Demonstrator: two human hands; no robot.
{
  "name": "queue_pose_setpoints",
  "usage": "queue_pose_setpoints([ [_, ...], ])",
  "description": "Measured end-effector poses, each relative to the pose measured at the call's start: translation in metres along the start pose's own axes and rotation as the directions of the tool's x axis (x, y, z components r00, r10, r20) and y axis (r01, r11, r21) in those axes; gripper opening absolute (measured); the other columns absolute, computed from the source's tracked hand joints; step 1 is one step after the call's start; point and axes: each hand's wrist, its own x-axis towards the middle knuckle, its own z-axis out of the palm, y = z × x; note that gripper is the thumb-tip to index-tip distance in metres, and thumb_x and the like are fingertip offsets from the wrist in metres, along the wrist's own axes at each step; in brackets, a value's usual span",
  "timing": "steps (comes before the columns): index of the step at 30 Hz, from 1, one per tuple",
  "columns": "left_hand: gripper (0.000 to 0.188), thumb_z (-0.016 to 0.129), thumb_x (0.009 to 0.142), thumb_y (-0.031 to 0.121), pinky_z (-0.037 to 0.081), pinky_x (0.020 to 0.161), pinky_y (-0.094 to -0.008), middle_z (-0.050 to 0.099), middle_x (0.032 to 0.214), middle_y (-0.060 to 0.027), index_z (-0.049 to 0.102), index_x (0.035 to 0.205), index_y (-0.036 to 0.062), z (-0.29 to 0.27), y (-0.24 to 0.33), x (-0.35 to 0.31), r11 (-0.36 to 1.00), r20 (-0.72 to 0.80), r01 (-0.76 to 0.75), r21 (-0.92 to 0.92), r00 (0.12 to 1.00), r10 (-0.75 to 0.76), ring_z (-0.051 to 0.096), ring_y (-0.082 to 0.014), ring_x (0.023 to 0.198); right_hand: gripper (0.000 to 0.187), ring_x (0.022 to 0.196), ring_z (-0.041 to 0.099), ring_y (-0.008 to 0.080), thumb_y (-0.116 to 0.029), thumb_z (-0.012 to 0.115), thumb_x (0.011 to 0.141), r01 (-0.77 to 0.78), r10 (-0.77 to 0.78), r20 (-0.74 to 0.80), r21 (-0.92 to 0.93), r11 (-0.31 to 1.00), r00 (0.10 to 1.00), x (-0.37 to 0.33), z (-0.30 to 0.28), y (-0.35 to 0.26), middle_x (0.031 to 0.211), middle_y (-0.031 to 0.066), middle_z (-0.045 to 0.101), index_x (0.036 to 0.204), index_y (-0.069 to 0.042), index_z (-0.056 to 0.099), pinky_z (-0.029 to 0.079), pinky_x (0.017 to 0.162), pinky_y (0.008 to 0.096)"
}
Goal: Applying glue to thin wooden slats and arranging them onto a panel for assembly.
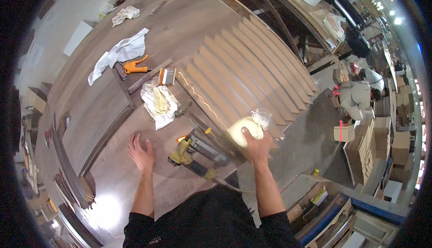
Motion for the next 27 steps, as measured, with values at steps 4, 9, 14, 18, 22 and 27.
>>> queue_pose_setpoints([
  [4, 0.047, 0.065, 0.090, 0.029, 0.029, 0.114, -0.0557, 0.050, 0.143, -0.0163, 0.056, 0.133, 0.0105, 0.000, 0.005, 0.000, 0.999, 0.007, 0.015, 0.036, 1.000, -0.015, 0.043, -0.0391, 0.132, 0.032, 0.083, 0.067, 0.0155, -0.011, 0.078, 0.082, -0.093, 0.112, -0.097, 0.180, 0.979, 0.989, -0.015, -0.022, -0.001, 0.096, 0.0108, 0.072, 0.108, 0.006, 0.069, 0.054, 0.077, 0.0307],
  [9, 0.046, 0.065, 0.089, 0.026, 0.028, 0.113, -0.0513, 0.050, 0.143, -0.0099, 0.058, 0.133, 0.0144, 0.003, 0.001, -0.001, 1.000, -0.006, 0.021, -0.009, 1.000, -0.022, 0.044, -0.0337, 0.132, 0.030, 0.087, 0.065, 0.0135, -0.011, 0.077, 0.086, -0.128, 0.133, -0.131, 0.042, 0.991, 0.983, -0.032, -0.054, 0.000, 0.096, 0.0064, 0.071, 0.110, 0.005, 0.069, 0.052, 0.080, 0.0286],
  [14, 0.045, 0.064, 0.090, 0.029, 0.029, 0.113, -0.0505, 0.050, 0.143, -0.0078, 0.058, 0.133, 0.0154, 0.007, 0.000, -0.002, 0.998, -0.029, 0.028, -0.054, 0.999, -0.029, 0.045, -0.0330, 0.131, 0.028, 0.084, 0.066, 0.0135, -0.011, 0.078, 0.084, -0.053, 0.044, -0.164, -0.051, 0.997, 0.985, -0.054, -0.082, 0.017, 0.094, 0.0066, 0.072, 0.106, 0.004, 0.071, 0.053, 0.077, 0.0296],
  [18, 0.043, 0.066, 0.092, 0.023, 0.040, 0.106, -0.0488, 0.052, 0.140, -0.0167, 0.056, 0.131, 0.0079, 0.007, -0.003, 0.002, 0.999, -0.020, -0.048, 0.021, 0.999, 0.049, 0.047, -0.0367, 0.130, 0.029, 0.085, 0.065, 0.0130, -0.013, 0.079, 0.084, -0.118, 0.105, -0.185, -0.057, 0.991, 0.977, -0.068, -0.102, 0.014, 0.096, 0.0057, 0.072, 0.106, 0.004, 0.071, 0.053, 0.077, 0.0286],
  [22, 0.043, 0.063, 0.092, 0.030, 0.032, 0.111, -0.0501, 0.052, 0.142, -0.0058, 0.058, 0.132, 0.0155, 0.013, -0.007, -0.001, 1.000, -0.033, -0.014, 0.008, 0.999, 0.014, 0.046, -0.0319, 0.130, 0.031, 0.085, 0.065, 0.0126, -0.012, 0.080, 0.083, -0.139, 0.157, -0.275, 0.085, 0.987, 0.948, -0.075, -0.119, 0.031, 0.097, 0.0051, 0.072, 0.108, 0.004, 0.070, 0.053, 0.077, 0.0284],
  [27, 0.043, 0.063, 0.092, 0.030, 0.033, 0.111, -0.0492, 0.052, 0.142, -0.0059, 0.058, 0.132, 0.0162, 0.010, -0.006, -0.003, 1.000, -0.060, -0.015, 0.009, 0.998, 0.016, 0.046, -0.0317, 0.130, 0.031, 0.086, 0.065, 0.0124, -0.012, 0.080, 0.084, -0.168, 0.168, -0.270, 0.025, 0.986, 0.948, -0.083, -0.128, 0.028, 0.098, 0.0063, 0.072, 0.109, 0.004, 0.070, 0.053, 0.078, 0.0278],
])
